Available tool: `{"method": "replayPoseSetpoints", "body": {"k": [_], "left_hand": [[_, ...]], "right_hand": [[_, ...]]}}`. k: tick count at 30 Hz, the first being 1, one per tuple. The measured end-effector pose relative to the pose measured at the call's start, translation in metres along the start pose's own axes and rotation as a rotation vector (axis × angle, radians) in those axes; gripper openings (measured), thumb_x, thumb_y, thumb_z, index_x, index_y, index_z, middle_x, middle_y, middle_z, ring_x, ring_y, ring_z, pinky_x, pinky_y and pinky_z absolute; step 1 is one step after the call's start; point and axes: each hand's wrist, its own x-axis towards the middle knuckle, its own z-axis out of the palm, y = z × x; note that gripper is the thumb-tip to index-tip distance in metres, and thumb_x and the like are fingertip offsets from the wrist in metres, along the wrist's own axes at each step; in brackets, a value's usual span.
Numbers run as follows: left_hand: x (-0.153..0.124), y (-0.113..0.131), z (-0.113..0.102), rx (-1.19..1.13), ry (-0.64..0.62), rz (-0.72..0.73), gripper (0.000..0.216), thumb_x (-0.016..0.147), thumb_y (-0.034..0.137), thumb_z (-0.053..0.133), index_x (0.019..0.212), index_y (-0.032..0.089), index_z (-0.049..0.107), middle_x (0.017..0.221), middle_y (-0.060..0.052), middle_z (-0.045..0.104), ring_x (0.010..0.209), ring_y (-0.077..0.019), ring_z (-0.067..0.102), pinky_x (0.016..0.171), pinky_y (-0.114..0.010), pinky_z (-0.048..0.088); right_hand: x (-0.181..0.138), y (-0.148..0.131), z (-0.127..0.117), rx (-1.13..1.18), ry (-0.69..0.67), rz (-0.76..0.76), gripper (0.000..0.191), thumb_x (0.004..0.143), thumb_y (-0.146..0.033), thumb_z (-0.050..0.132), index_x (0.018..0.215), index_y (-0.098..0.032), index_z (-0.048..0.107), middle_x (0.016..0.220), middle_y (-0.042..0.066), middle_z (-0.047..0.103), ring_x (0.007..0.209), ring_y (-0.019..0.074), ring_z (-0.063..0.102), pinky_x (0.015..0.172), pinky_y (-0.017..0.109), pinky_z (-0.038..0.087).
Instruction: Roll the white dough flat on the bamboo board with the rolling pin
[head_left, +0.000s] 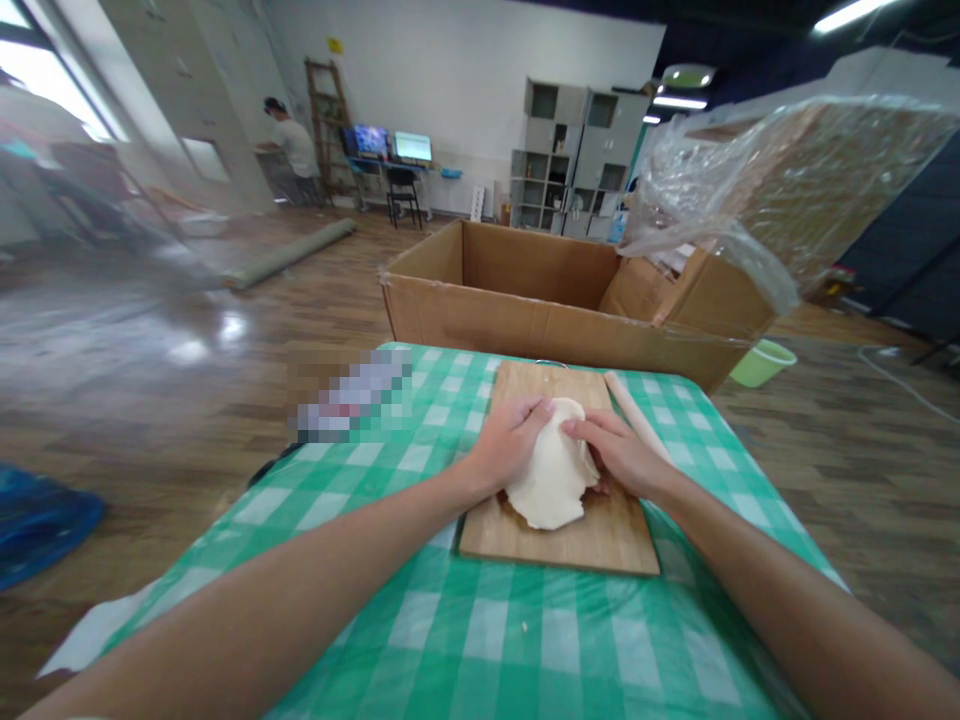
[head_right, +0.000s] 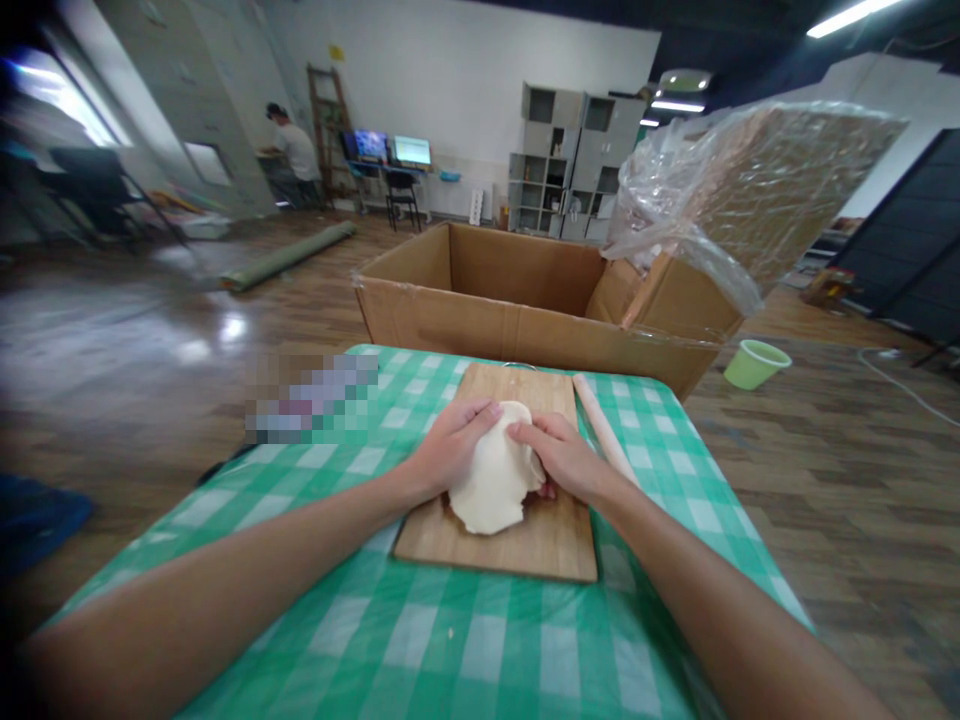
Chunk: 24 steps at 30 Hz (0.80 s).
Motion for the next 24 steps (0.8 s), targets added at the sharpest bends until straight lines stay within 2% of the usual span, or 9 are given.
{"method": "replayPoseSetpoints", "body": {"k": [5,8,10,14,18,21,24], "left_hand": [[0.002,-0.003,0.0,-0.101,-0.001,-0.038,0.043,0.095,0.054,0.059,0.078,0.015,0.065,0.068,-0.001,0.062,0.062,-0.014,0.055,0.054,-0.025,0.037],[0.004,-0.004,-0.001,-0.236,-0.097,-0.077,0.045,0.093,0.058,0.063,0.088,0.014,0.069,0.074,-0.003,0.068,0.063,-0.0148,0.06,0.056,-0.024,0.042],[0.005,-0.002,-0.003,-0.304,-0.188,-0.097,0.049,0.091,0.061,0.067,0.101,0.013,0.072,0.082,-0.006,0.072,0.067,-0.0161,0.065,0.058,-0.024,0.046],[0.004,0.003,-0.009,-0.328,-0.298,-0.155,0.06,0.082,0.061,0.082,0.118,0.014,0.071,0.097,-0.01,0.079,0.076,-0.0204,0.073,0.064,-0.027,0.054],[0.005,0.007,-0.015,-0.216,-0.384,-0.213,0.056,0.071,0.051,0.093,0.108,0.014,0.075,0.103,-0.013,0.081,0.082,-0.0234,0.077,0.07,-0.03,0.059],[0.006,0.006,-0.018,-0.116,-0.366,-0.255,0.048,0.072,0.05,0.092,0.099,0.013,0.078,0.095,-0.012,0.081,0.076,-0.0228,0.076,0.064,-0.028,0.058],[0.007,0.004,-0.019,-0.183,-0.364,-0.269,0.05,0.072,0.049,0.092,0.103,0.013,0.079,0.096,-0.012,0.082,0.076,-0.0232,0.077,0.064,-0.029,0.059]], "right_hand": [[0.0,-0.001,-0.007,0.015,-0.113,-0.072,0.042,0.093,-0.063,0.069,0.09,-0.021,0.065,0.055,-0.003,0.062,0.037,0.0108,0.049,0.031,0.021,0.035],[0.001,-0.002,-0.007,0.032,-0.083,-0.093,0.043,0.092,-0.063,0.07,0.088,-0.02,0.066,0.055,-0.002,0.061,0.037,0.0109,0.049,0.031,0.021,0.033],[0.003,-0.001,-0.006,0.046,-0.057,-0.093,0.042,0.09,-0.061,0.073,0.086,-0.02,0.068,0.057,-0.001,0.063,0.039,0.0111,0.05,0.032,0.022,0.034],[0.007,0.004,-0.008,0.129,0.019,-0.04,0.039,0.086,-0.058,0.076,0.089,-0.02,0.072,0.062,0.002,0.067,0.042,0.0136,0.054,0.034,0.025,0.037],[0.009,0.005,-0.011,0.115,0.045,-0.017,0.041,0.086,-0.06,0.075,0.089,-0.019,0.074,0.065,0.004,0.07,0.046,0.016,0.058,0.036,0.027,0.041],[0.008,0.001,-0.012,0.059,0.058,-0.053,0.04,0.084,-0.06,0.076,0.081,-0.02,0.072,0.064,0.004,0.069,0.047,0.0163,0.058,0.037,0.028,0.041],[0.008,-0.001,-0.014,0.028,0.08,-0.07,0.041,0.083,-0.06,0.078,0.074,-0.02,0.071,0.06,0.003,0.066,0.046,0.0163,0.057,0.039,0.028,0.042]]}}
